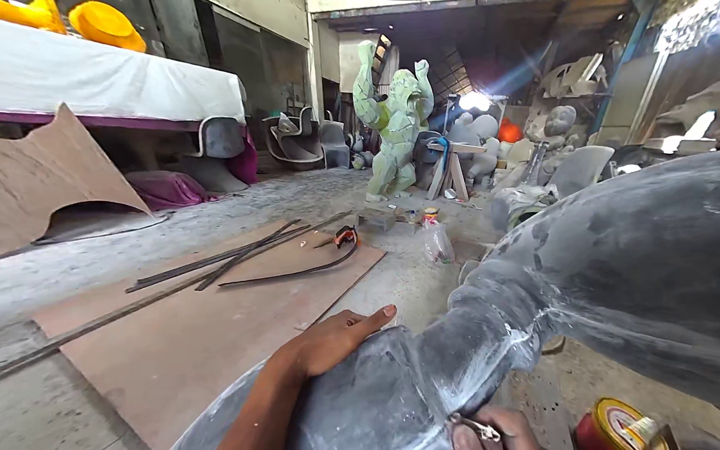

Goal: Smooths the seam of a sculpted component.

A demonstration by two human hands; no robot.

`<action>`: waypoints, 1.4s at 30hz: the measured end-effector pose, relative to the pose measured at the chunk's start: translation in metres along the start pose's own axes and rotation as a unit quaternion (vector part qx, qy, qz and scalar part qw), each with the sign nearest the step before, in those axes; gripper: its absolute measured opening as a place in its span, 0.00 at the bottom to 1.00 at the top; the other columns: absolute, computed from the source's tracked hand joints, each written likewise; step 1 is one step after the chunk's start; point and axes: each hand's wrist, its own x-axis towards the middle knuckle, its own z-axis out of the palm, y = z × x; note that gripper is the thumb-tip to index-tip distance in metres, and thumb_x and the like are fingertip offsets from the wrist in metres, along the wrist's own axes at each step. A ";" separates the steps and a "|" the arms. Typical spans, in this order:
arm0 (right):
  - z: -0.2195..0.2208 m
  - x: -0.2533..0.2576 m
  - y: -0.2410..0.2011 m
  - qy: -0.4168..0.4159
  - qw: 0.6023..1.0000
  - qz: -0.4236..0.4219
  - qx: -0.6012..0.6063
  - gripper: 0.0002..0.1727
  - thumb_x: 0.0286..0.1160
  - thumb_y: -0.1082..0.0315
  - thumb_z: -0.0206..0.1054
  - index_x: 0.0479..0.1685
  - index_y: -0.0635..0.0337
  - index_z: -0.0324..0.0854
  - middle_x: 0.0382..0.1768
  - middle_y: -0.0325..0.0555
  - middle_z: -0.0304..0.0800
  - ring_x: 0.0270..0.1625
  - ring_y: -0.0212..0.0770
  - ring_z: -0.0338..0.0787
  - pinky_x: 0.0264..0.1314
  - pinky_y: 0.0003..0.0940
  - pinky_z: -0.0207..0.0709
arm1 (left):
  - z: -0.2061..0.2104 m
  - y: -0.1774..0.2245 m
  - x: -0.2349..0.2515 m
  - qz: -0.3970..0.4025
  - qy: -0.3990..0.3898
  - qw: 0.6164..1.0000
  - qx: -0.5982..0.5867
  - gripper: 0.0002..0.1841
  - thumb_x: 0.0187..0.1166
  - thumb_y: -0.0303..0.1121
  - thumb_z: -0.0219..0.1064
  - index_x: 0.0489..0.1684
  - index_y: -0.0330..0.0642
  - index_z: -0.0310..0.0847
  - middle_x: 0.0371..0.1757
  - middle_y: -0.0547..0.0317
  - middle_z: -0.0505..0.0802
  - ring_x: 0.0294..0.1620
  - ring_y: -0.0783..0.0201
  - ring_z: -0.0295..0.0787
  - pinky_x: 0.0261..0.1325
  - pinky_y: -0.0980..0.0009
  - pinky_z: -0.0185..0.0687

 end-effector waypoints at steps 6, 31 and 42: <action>0.020 0.010 -0.003 0.192 0.976 -0.057 -0.083 0.10 0.68 0.70 0.77 0.42 0.65 0.84 0.33 0.40 0.90 0.34 0.28 0.90 0.39 0.24 0.89 | 0.002 0.008 -0.001 -0.012 0.007 1.000 0.010 0.51 0.65 0.88 0.35 0.38 0.52 0.91 0.33 0.58 0.92 0.40 0.62 0.91 0.47 0.50 0.86; 0.017 0.044 -0.006 0.324 0.943 -0.036 -0.071 0.07 0.66 0.76 0.73 0.41 0.66 0.85 0.26 0.39 0.85 0.24 0.27 0.82 0.26 0.21 0.79 | 0.009 0.008 0.004 -0.014 0.017 1.000 0.022 0.53 0.61 0.90 0.34 0.39 0.54 0.93 0.37 0.56 0.95 0.45 0.59 0.94 0.52 0.46 0.87; 0.026 0.033 0.000 0.332 0.942 -0.037 -0.018 0.04 0.70 0.77 0.70 0.40 0.66 0.83 0.26 0.39 0.84 0.25 0.28 0.84 0.27 0.21 0.81 | 0.008 0.012 0.006 -0.025 0.023 0.999 0.027 0.53 0.61 0.90 0.35 0.38 0.53 0.93 0.37 0.55 0.94 0.44 0.58 0.93 0.51 0.46 0.86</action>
